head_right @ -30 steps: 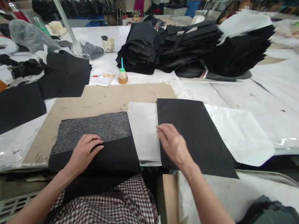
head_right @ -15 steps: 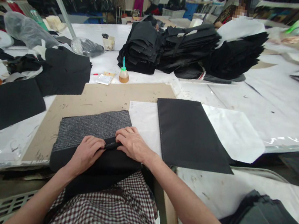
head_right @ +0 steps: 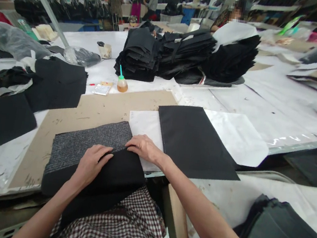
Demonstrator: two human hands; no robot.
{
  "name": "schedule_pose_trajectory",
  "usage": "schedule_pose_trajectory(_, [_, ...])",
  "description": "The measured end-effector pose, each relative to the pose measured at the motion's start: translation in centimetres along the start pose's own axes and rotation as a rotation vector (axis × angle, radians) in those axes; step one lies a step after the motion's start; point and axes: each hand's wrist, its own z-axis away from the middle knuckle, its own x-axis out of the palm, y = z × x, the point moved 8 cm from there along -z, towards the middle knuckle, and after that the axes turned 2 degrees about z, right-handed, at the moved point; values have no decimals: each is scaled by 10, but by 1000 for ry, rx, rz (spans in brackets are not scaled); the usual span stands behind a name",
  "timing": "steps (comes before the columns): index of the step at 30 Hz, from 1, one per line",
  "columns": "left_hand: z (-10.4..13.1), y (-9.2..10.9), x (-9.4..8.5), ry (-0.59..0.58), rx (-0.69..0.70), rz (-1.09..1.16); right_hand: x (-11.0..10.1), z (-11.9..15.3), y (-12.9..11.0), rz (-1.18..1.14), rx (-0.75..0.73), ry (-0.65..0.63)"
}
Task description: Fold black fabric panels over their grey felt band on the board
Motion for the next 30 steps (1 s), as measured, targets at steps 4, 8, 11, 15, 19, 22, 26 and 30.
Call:
schedule_pose_trajectory(4, [-3, 4, 7, 49, 76, -35, 2, 6, 5, 32, -41, 66])
schedule_pose_trajectory(8, [-1, 9, 6, 53, 158, -87, 0, 9, 4, 146, -84, 80])
schedule_pose_trajectory(11, [0, 16, 6, 24, 229, -149, -1, 10, 0, 238, -143, 60])
schedule_pose_trajectory(15, [1, 23, 9, -26, 286, -211, 0, 11, -9, 371, -217, 15])
schedule_pose_trajectory(19, [1, 26, 10, -57, 299, -260, 4, 12, -21, 524, -257, -39])
schedule_pose_trajectory(22, [1, 27, 11, -86, 305, -284, 7, 15, -25, 572, -257, -59])
schedule_pose_trajectory(26, [1, 28, 12, -92, 316, -299, 4, 26, -17, 529, -222, -29])
schedule_pose_trajectory(30, [2, 28, 12, -93, 323, -313, -7, 33, -12, 521, -113, -19])
